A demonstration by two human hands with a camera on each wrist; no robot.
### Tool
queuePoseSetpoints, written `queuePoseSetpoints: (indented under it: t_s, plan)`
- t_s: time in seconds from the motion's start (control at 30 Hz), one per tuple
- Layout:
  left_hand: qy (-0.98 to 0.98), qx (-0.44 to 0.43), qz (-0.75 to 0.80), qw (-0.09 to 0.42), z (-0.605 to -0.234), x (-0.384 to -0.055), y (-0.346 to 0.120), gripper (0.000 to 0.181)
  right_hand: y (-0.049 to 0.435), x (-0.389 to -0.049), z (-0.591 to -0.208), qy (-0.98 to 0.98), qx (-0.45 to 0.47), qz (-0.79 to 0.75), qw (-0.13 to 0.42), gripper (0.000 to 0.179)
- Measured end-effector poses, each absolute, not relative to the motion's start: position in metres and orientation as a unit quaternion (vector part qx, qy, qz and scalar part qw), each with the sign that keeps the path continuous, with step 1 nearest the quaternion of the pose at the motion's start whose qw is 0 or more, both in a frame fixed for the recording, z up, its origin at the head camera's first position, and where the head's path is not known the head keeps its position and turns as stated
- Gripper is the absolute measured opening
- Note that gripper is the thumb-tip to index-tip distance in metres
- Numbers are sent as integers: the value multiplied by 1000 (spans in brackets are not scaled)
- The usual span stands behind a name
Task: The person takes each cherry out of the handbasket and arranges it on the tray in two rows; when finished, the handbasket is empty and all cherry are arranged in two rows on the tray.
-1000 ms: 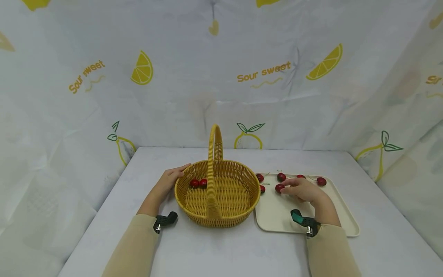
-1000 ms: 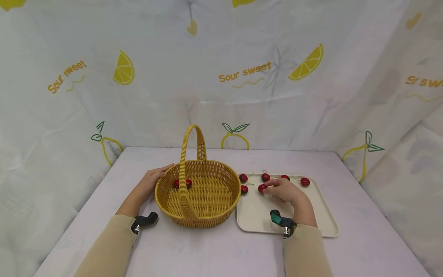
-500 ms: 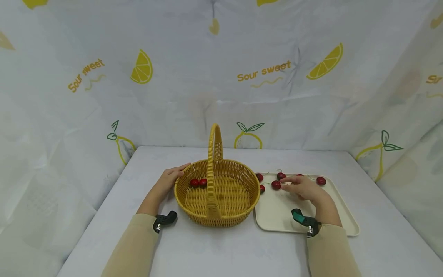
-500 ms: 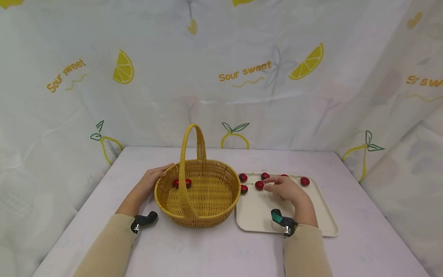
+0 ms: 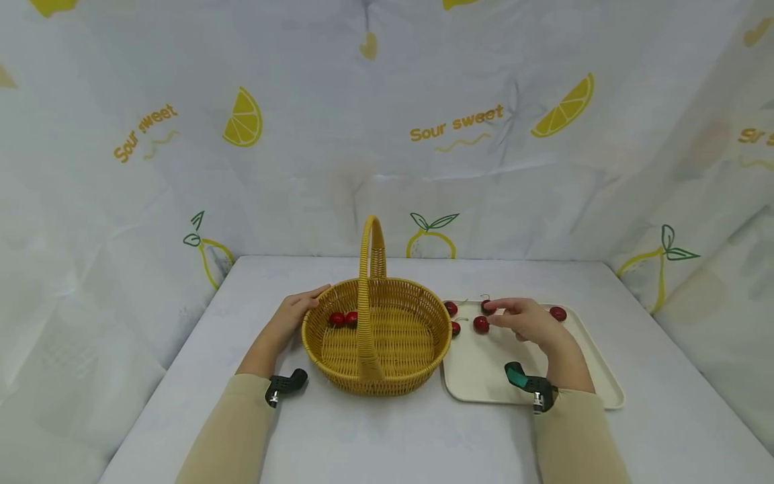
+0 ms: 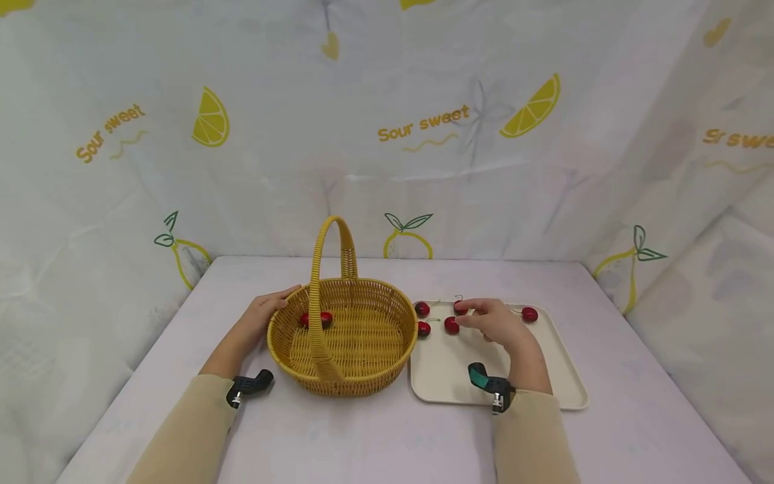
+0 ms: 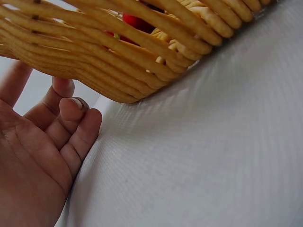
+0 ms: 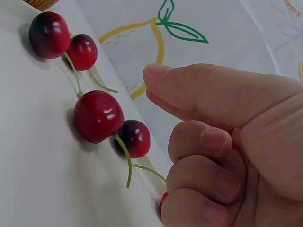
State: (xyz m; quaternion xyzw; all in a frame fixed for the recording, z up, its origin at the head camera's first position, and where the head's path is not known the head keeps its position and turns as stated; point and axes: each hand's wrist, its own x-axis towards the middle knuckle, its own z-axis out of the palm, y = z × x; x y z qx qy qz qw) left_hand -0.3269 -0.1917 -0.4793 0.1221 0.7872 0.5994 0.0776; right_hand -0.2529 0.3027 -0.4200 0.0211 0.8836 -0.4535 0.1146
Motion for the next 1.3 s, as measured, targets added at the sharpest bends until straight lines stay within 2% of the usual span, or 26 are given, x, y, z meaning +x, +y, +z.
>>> queuePoseSetpoints:
  t_s: [0.2,0.47,0.73,1.1,1.3]
  plan:
    - [785,124,601,81,-481,-327,-193,49,295,-261,-433,884,16,-450,125,45]
    - [785,128,600,80,-480,-325,-193,49,286,-264,-443,903,43,-415,105,38]
    - [783,128,603,81,-478,-325,-192,50,295,-261,-441,904,40,-415,96,41]
    - [786,121,599,90,-475,-324,-190,52,304,-258,-442,884,41,-449,125,44]
    - [783,124,603,85,-477,-326,-191,51,305,-254,-427,851,54,-505,136,49]
